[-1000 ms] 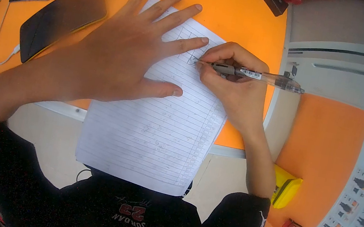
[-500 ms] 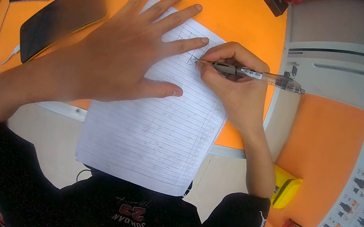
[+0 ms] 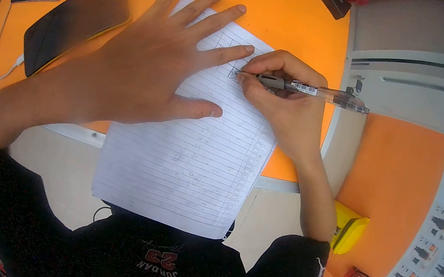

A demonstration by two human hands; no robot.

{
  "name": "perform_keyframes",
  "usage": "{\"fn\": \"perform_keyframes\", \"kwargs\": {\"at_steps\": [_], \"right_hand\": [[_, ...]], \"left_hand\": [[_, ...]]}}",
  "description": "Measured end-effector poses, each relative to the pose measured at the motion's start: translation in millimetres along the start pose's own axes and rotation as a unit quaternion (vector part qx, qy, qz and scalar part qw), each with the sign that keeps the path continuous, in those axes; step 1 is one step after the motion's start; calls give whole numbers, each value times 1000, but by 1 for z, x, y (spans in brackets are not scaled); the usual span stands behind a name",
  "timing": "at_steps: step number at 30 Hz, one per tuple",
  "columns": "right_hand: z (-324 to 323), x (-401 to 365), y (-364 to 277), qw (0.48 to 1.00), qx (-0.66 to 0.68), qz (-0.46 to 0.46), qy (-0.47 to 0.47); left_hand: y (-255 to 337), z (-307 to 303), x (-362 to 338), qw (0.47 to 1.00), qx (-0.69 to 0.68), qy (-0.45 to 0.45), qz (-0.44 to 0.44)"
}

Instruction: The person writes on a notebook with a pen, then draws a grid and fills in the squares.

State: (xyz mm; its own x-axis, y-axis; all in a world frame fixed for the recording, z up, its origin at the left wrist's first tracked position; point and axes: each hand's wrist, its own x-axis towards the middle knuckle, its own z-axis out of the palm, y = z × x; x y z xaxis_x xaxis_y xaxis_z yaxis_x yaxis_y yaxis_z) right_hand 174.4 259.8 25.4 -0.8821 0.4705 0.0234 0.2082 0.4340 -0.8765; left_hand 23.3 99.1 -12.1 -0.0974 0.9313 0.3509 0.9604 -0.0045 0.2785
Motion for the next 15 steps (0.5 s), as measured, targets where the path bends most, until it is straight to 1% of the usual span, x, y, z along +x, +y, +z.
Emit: {"fn": "perform_keyframes", "kwargs": {"at_steps": [7,10,15], "right_hand": [[-2,0,0,1000,-6,5,-11],[-2,0,0,1000,-23,2,-12],[-2,0,1,1000,-7,-5,-7]], "left_hand": [[-1,1,1,1000,1,10,8],[-1,0,0,1000,-1,-1,5],[-1,1,1,1000,3,4,6]]}}
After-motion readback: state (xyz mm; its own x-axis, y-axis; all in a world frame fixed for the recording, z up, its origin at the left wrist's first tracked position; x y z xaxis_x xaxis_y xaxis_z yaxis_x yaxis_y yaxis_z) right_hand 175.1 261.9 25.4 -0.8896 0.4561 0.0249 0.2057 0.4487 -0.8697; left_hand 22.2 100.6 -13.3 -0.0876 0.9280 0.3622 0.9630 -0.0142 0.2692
